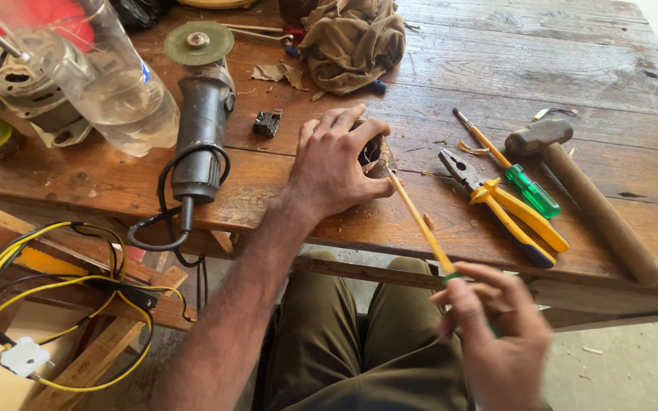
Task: The person sits at a wooden workbench and uses a screwdriver and pliers to scrape and adjust the interior of a small cylindrical electrical component. They repeatedly probe the inside, remove debris, and reposition the component while working.
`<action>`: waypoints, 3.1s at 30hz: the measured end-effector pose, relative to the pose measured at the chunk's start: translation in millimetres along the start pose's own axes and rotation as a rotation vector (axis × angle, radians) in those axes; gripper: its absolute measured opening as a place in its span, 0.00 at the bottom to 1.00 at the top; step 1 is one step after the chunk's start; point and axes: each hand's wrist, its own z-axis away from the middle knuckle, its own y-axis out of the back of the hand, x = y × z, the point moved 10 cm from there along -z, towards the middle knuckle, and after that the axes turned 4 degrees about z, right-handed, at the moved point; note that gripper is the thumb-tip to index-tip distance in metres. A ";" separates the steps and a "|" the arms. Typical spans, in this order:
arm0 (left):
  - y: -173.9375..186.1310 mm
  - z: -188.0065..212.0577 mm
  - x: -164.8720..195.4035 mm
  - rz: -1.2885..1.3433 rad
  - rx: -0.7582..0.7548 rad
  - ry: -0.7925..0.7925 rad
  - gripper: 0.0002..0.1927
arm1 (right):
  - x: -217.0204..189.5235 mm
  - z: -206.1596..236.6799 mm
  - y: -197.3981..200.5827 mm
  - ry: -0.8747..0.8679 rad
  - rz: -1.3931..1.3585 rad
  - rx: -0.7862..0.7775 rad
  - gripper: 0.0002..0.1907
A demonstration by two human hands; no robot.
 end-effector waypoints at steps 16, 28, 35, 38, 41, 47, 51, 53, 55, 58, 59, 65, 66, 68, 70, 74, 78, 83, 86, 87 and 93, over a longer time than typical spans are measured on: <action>21.0 -42.1 -22.9 0.748 -0.196 0.144 0.34 | -61.7 -99.4 7.9 0.479 -0.297 0.090 0.17; -14.0 -41.9 -54.0 0.274 -0.112 0.436 0.24 | -13.1 -151.8 22.1 0.368 -1.480 -0.036 0.34; -14.2 -42.2 -54.7 0.285 -0.088 0.439 0.23 | -18.7 -137.6 7.0 0.412 -1.409 0.112 0.29; -14.5 -42.1 -55.5 0.280 -0.101 0.453 0.23 | -25.2 -137.8 5.2 0.435 -1.372 0.100 0.32; -15.5 -41.2 -55.7 0.287 -0.123 0.472 0.23 | -29.3 -139.6 3.4 0.478 -1.312 0.059 0.35; -14.3 -41.4 -55.8 0.295 -0.120 0.475 0.23 | -34.4 -140.4 4.1 0.534 -1.123 0.146 0.29; -13.0 -41.0 -55.4 0.272 -0.124 0.480 0.24 | -38.3 -142.8 -3.9 0.448 -1.357 0.142 0.30; -12.1 -40.5 -55.2 0.278 -0.125 0.488 0.24 | -47.2 -138.2 -5.5 0.468 -1.192 0.167 0.27; -12.1 -39.8 -54.4 0.288 -0.131 0.499 0.24 | -49.2 -133.1 -6.1 0.464 -1.161 0.173 0.28; -10.1 -39.2 -54.8 0.288 -0.125 0.510 0.24 | -38.0 -124.5 -5.1 0.405 -1.372 0.146 0.34; -8.6 -39.4 -54.8 0.280 -0.117 0.504 0.24 | -35.1 -118.5 -2.9 0.403 -1.357 0.146 0.35; -8.4 -43.0 -54.8 0.254 -0.114 0.494 0.23 | -28.5 -105.1 8.5 0.434 -1.289 0.054 0.34; -9.2 -43.9 -54.8 0.248 -0.119 0.495 0.23 | -28.5 -107.7 10.8 0.436 -1.266 0.051 0.34; -12.4 -43.2 -55.6 0.263 -0.135 0.516 0.23 | -36.3 -114.1 15.4 0.489 -1.065 0.051 0.33; -13.7 -42.6 -55.5 0.265 -0.136 0.521 0.22 | -38.8 -123.4 14.8 0.489 -1.063 0.025 0.34; -9.2 -43.0 -56.3 0.249 -0.080 0.510 0.22 | -27.5 -136.5 12.9 0.453 -1.196 0.147 0.35; -8.3 -45.0 -56.4 0.231 -0.066 0.487 0.22 | -28.6 -109.7 15.2 0.566 -1.115 0.194 0.35; -4.0 -46.5 -57.2 0.229 -0.037 0.466 0.23 | -26.5 -81.1 20.5 0.568 -0.845 0.330 0.29; -2.2 -46.4 -56.6 0.241 -0.030 0.464 0.22 | -25.1 -90.8 16.5 0.510 -1.188 0.292 0.32; -1.8 -45.9 -57.2 0.250 -0.027 0.469 0.22 | -26.5 -93.6 13.9 0.483 -1.285 0.277 0.32; -6.8 -44.7 -60.4 0.286 -0.037 0.489 0.22 | -40.3 -92.5 -1.0 0.372 -1.573 0.223 0.35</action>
